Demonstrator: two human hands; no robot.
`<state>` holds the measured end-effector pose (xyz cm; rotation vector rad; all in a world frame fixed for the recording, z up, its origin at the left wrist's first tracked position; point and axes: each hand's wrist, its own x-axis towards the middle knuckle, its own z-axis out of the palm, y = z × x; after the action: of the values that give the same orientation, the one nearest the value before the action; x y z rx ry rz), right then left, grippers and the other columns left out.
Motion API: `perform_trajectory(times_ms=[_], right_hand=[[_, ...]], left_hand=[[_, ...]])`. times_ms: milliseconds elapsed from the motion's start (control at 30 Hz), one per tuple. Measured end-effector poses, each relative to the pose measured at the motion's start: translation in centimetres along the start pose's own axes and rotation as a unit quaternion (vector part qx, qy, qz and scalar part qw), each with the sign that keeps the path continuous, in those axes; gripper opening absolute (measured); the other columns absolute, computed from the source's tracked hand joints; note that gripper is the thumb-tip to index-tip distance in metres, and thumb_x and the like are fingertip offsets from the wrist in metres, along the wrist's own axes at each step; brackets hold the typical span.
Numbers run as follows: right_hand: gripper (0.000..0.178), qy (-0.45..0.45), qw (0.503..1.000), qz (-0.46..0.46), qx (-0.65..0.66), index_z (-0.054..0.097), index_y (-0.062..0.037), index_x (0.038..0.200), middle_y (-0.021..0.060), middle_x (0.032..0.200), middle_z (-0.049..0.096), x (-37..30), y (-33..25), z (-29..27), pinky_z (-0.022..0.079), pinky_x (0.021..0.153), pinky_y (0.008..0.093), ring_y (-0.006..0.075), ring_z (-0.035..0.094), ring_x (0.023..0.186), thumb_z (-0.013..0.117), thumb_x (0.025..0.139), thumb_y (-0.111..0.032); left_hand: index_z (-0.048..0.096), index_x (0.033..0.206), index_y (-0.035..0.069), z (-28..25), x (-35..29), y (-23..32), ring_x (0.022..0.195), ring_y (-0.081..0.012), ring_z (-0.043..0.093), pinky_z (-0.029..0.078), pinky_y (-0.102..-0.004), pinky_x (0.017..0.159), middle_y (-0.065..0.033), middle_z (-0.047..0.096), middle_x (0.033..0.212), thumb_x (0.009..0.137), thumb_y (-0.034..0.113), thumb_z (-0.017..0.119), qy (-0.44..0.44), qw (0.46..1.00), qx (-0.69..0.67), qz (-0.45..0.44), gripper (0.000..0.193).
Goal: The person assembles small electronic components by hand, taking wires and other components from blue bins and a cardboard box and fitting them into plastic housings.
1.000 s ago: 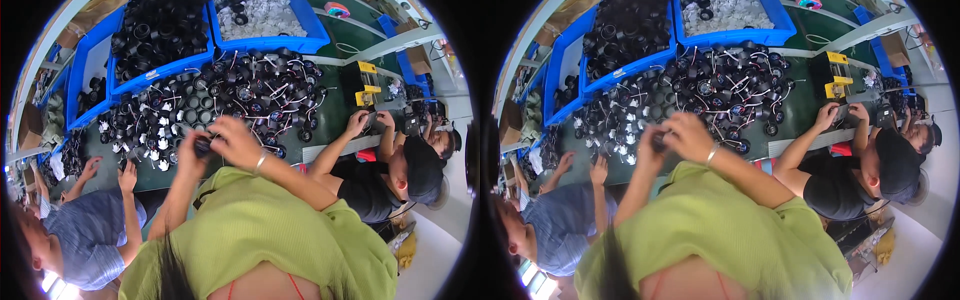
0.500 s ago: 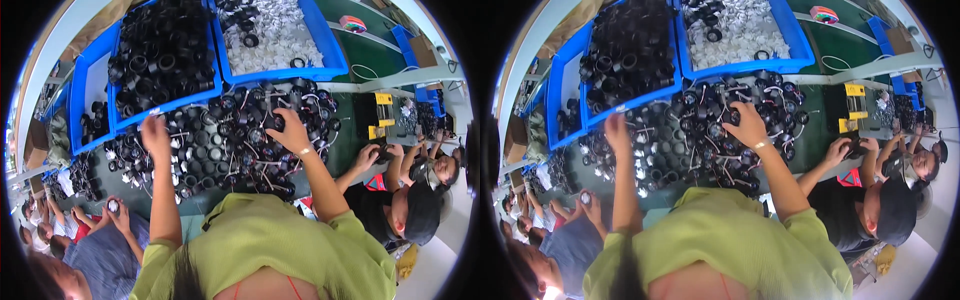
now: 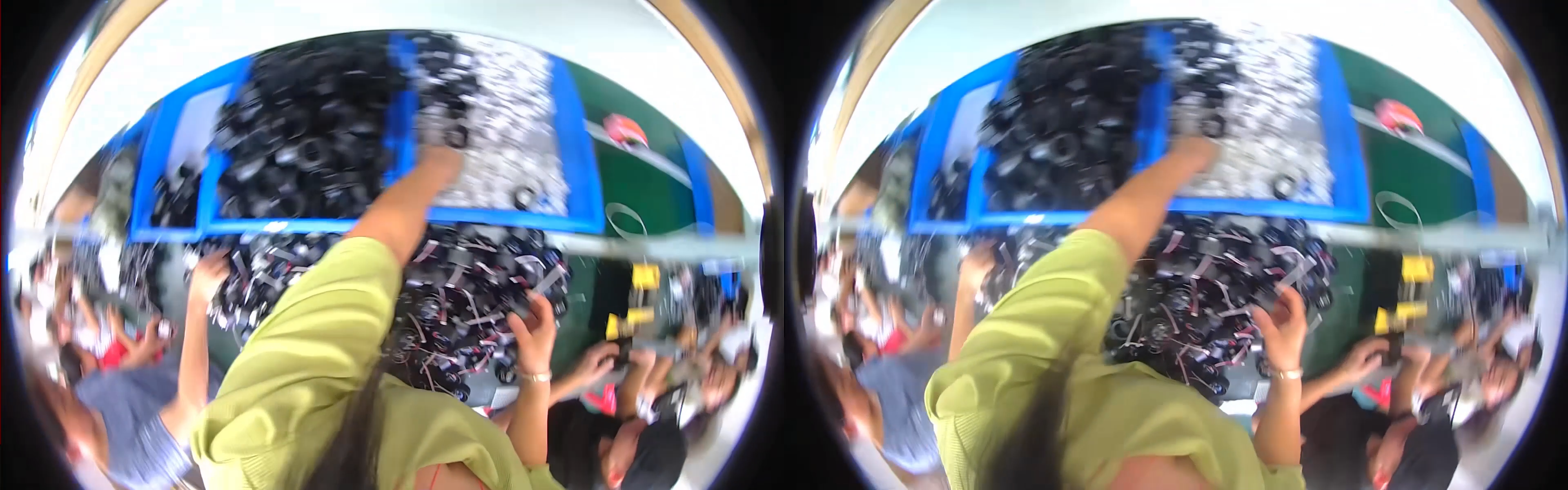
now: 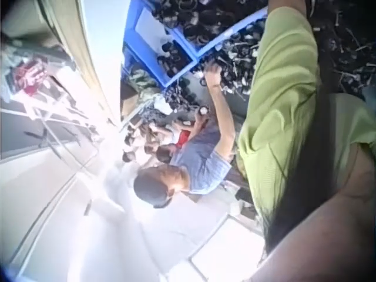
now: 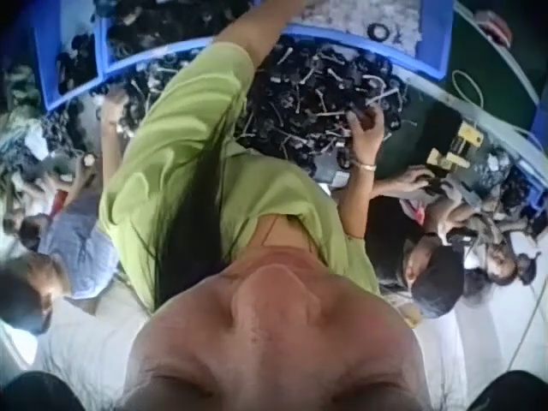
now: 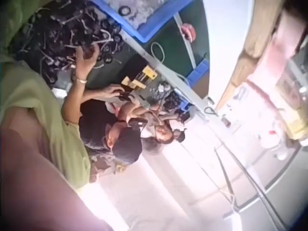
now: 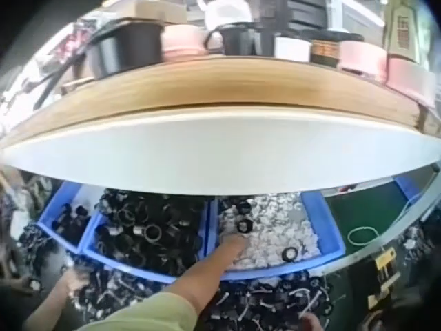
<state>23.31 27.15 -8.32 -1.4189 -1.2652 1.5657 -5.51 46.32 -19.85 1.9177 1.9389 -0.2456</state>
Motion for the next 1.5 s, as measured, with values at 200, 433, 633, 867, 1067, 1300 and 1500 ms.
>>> perform_trajectory(times_ms=[200,433,633,867,1067,1300,1500], right_hand=[[0.044,-0.032,0.998,-0.044,-0.041,0.044,-0.0016,0.115,0.0051,0.109,0.048,-0.3,1.8,-0.6,0.036,0.084,0.0244,0.0141,0.047,0.096,0.058,0.074,-0.001],[0.044,-0.116,0.988,-0.091,-0.053,0.043,-0.0023,0.115,0.0045,0.105,0.049,-0.4,-0.2,2.5,0.036,0.080,0.0240,0.0129,0.047,0.092,0.060,0.074,-0.003],[0.045,-0.077,0.987,-0.122,-0.069,0.043,-0.0046,0.116,0.0017,0.104,0.048,-2.5,-1.7,3.2,0.039,0.071,0.0215,0.0112,0.047,0.089,0.062,0.075,-0.010],[0.049,-0.105,0.988,-0.083,0.083,0.040,-0.0042,0.118,0.0057,0.107,0.047,-7.0,-4.4,5.9,0.043,0.076,0.0298,0.0169,0.050,0.093,0.062,0.075,-0.010],[0.055,-0.144,0.969,-0.166,0.110,0.039,-0.0013,0.114,0.0121,0.108,0.046,-10.3,-5.5,9.8,0.036,0.089,0.0328,0.0215,0.047,0.099,0.061,0.069,-0.024],[0.043,-0.131,0.953,-0.271,-0.041,0.049,-0.0016,0.107,0.0102,0.111,0.049,-11.8,-7.0,14.7,0.034,0.091,0.0335,0.0208,0.045,0.104,0.047,0.080,-0.035],[0.042,-0.189,0.915,-0.349,-0.077,0.046,0.0001,0.106,0.0101,0.102,0.048,-13.5,-7.7,17.1,0.034,0.086,0.0298,0.0176,0.046,0.095,0.036,0.088,-0.037]], left_hand=[[0.058,0.085,0.004,1.4,-1.2,2.0,0.071,-0.0280,0.062,0.048,-0.0426,0.057,-0.0124,0.062,0.075,0.067,0.011,0.054,0.234,0.970,-0.023,0.056,0.020],[0.052,0.098,-0.001,-2.0,-6.4,-0.3,0.079,-0.0313,0.060,0.048,-0.0419,0.064,-0.0171,0.060,0.088,0.068,0.009,0.052,0.248,0.961,-0.104,0.072,0.031],[0.051,0.094,-0.004,-6.3,-15.6,2.1,0.089,-0.0320,0.057,0.045,-0.0406,0.072,-0.0203,0.058,0.094,0.078,0.044,0.052,0.241,0.916,-0.319,-0.013,0.051],[0.048,0.085,0.009,-0.5,-25.9,6.7,0.055,-0.0105,0.050,0.043,-0.0269,0.050,-0.0028,0.050,0.075,0.086,0.045,0.043,0.032,0.432,-0.901,0.031,0.036],[0.048,0.089,0.010,1.1,-34.9,8.6,0.075,-0.0176,0.057,0.046,-0.0325,0.070,-0.0067,0.056,0.084,0.086,0.032,0.049,0.005,0.263,-0.965,0.010,0.022],[0.055,0.082,0.006,-1.6,-38.7,7.5,0.078,-0.0144,0.053,0.041,-0.0288,0.070,-0.0050,0.058,0.083,0.080,0.019,0.050,0.186,0.214,-0.949,0.137,0.014],[0.049,0.104,0.002,-2.7,-42.5,5.8,0.109,-0.0214,0.045,0.033,-0.0363,0.094,-0.0139,0.049,0.118,0.090,0.022,0.033,0.172,0.230,-0.946,0.153,0.029]])
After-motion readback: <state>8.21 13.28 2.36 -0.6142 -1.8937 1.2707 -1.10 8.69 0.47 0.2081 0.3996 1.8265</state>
